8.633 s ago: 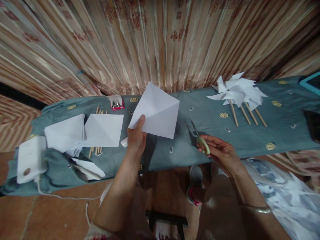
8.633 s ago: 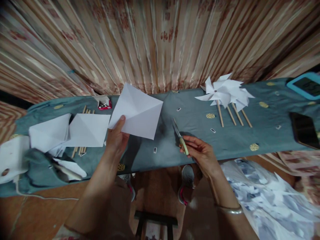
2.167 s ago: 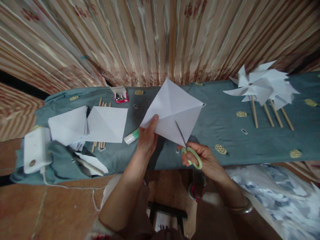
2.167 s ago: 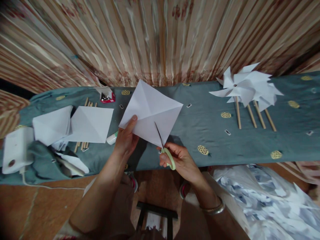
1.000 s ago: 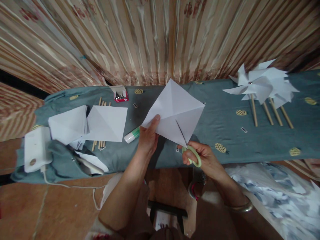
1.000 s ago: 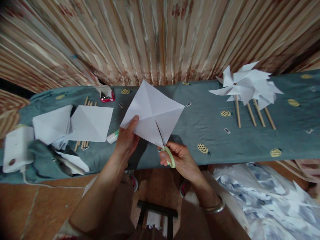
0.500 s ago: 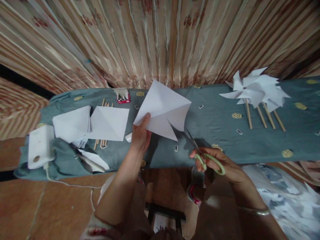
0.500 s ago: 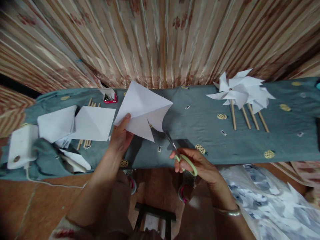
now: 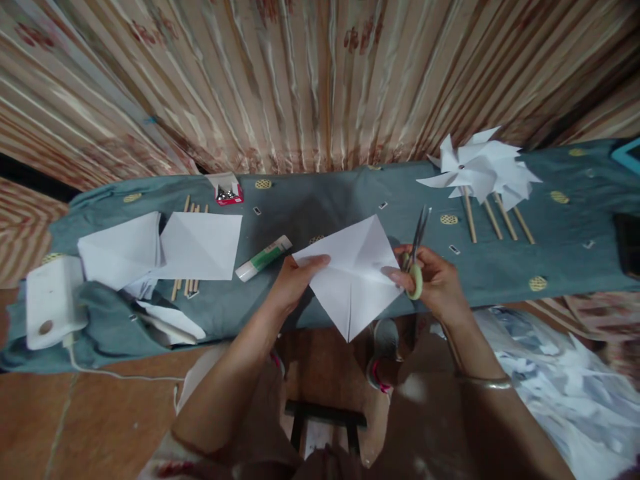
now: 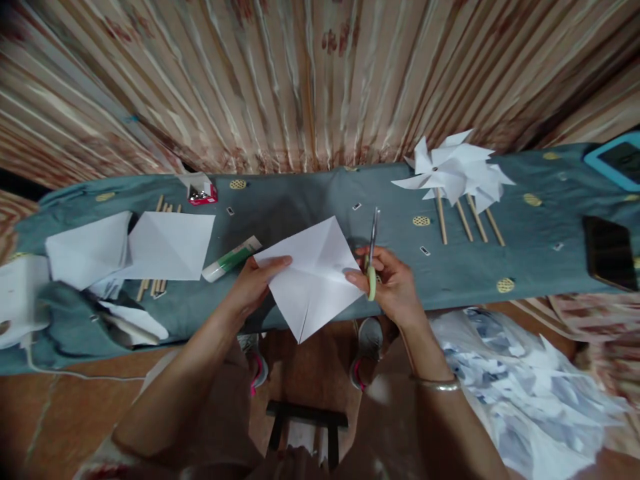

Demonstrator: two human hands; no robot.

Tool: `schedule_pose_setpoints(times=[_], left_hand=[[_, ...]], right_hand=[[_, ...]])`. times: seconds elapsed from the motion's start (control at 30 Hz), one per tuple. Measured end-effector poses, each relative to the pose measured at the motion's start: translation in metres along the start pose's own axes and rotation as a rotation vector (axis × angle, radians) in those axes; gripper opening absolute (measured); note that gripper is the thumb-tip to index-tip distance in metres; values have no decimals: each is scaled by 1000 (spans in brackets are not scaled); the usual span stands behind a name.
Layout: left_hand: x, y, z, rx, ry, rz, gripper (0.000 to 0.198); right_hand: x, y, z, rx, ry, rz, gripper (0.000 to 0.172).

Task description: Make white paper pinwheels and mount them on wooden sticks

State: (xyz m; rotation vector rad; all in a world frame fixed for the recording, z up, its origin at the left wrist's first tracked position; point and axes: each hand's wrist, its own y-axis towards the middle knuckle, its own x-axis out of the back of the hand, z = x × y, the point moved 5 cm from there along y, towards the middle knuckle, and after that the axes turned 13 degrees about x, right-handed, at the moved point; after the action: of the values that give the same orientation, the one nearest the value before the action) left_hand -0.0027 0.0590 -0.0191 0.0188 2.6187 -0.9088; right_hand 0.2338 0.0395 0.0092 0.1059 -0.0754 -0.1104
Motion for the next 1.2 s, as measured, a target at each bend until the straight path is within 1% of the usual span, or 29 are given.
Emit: schedule_pose_setpoints(times=[0.07,0.13,0.23,0.3,0.37,0.43,0.5,0.57,0.63,0.67,0.7,0.8,0.87,0.93,1.0,1.1,1.2], left_hand=[[-3,0,2,33,7,25,37],[-6,-1,1,49,-56,62,44],[-17,-3,-3,51,-196,215,63],[-24,-5,-3,51,-237,314,73],[-27,-6,0,43,-239,345,75],[-29,-6,5,22,-205,344,73],[-32,-4,11,-4,-134,340,75],[-36,-3,17,-21,-48,322,84],[-42,-3,22,-36,22,292,87],[-45,-4,24,-53,46,279,83],[-49,-5,24,-78,62,268,75],[-55,-6,23,-150,49,224,42],[-52,-3,24,-150,-4,144,30],[-45,1,26,-130,-68,40,30],[-37,5,28,-113,-105,-36,32],[-31,6,27,-111,-104,-77,34],[-29,4,21,-158,-90,-83,36]], right_hand=[[-10,-3,-4,-64,14,48,37],[-16,-3,-7,-105,34,20,36],[-19,0,-10,-103,52,-149,40],[-19,4,-12,-88,66,-261,41],[-20,7,-14,-77,80,-322,39],[-21,10,-15,-64,100,-352,39],[-22,13,-16,-50,112,-377,40],[-25,14,-16,-36,110,-397,41],[-32,14,-16,-27,97,-377,41],[-36,13,-16,-24,91,-352,41],[-41,13,-16,-21,87,-326,41],[-52,10,-14,-7,71,-273,40],[-57,9,-14,-8,58,-249,38],[-60,9,-14,-29,51,-231,38],[-60,9,-15,-51,67,-237,39],[-59,8,-16,-58,104,-253,39],[-59,7,-16,-67,110,-220,39]])
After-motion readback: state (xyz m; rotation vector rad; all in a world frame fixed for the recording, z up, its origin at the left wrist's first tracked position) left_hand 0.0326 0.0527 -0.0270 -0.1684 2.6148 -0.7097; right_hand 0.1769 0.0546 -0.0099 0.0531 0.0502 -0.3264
